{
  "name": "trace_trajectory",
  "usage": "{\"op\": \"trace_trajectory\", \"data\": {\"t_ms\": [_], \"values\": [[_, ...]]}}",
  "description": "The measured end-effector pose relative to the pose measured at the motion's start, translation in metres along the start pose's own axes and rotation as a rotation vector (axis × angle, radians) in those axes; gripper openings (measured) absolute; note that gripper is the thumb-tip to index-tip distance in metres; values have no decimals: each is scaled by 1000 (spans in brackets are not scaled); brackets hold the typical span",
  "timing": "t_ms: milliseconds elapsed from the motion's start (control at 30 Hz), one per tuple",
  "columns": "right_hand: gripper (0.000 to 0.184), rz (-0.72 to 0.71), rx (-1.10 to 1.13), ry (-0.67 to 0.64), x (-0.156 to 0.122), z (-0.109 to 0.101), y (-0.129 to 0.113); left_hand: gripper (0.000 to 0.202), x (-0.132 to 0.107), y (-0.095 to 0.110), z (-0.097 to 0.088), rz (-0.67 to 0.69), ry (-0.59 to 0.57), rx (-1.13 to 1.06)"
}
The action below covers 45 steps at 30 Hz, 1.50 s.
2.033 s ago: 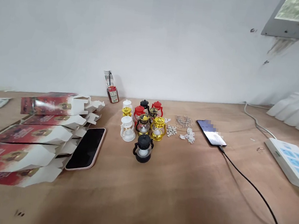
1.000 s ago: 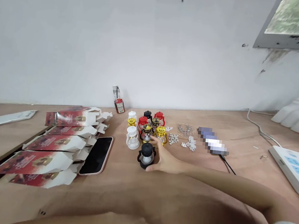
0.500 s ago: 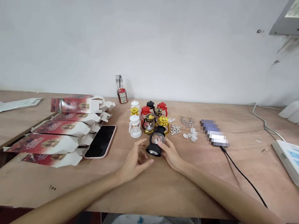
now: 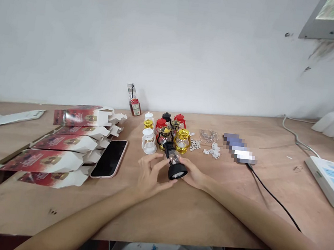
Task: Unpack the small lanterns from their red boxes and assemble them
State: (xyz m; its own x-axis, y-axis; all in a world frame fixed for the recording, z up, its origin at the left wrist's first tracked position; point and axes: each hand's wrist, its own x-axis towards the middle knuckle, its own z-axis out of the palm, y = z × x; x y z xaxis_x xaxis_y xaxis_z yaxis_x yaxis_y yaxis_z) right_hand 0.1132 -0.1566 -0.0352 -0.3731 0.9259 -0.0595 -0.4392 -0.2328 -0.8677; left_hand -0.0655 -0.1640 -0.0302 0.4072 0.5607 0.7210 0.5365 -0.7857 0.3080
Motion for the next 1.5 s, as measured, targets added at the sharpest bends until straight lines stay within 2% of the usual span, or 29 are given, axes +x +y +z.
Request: {"op": "trace_trajectory", "data": {"t_ms": [100, 167, 200, 267, 367, 400, 467, 567, 700, 833, 933, 1033, 1133, 1267, 1500], "values": [[40, 19, -76, -57, 0, 1, 3, 38, 10, -6, -11, 216, -204, 82], [41, -35, -209, -55, -1, 3, 7, 33, 17, -9, -15, 302, -323, 115], [41, -91, -304, -28, -3, 4, 9, 34, 20, -10, -17, 317, -346, 144], [39, -254, -510, 105, -8, 7, 13, 34, 23, -13, -20, 302, -311, 203], [27, -590, -753, 327, -17, 11, 15, 28, 23, -15, -23, 210, -168, 252], [23, -700, -823, 331, -19, 12, 15, 27, 22, -16, -24, 180, -136, 262], [15, -888, -973, 251, -22, 13, 14, 26, 21, -16, -24, 143, -117, 278], [10, -1034, -1145, 196, -23, 15, 14, 25, 20, -15, -23, 121, -122, 270], [9, -1087, -1206, 265, -23, 16, 14, 24, 19, -11, -20, 116, -112, 251], [7, -1137, -1274, 231, -25, 18, 12, 23, 19, -7, -20, 84, -119, 241], [5, -1211, -1355, 259, -26, 19, 11, 21, 19, -6, -19, 66, -131, 221], [3, -1324, -1487, 256, -23, 19, 13, 21, 18, -8, -16, 64, -172, 190], [6, -1336, -1568, 275, -19, 19, 16, 22, 18, -9, -14, 65, -226, 191], [11, -1363, -1499, 301, -15, 16, 18, 27, 17, -8, -13, 65, -255, 170], [11, -1332, -1422, 245, -14, 14, 19, 32, 18, -11, -13, 44, -274, 215]]}}
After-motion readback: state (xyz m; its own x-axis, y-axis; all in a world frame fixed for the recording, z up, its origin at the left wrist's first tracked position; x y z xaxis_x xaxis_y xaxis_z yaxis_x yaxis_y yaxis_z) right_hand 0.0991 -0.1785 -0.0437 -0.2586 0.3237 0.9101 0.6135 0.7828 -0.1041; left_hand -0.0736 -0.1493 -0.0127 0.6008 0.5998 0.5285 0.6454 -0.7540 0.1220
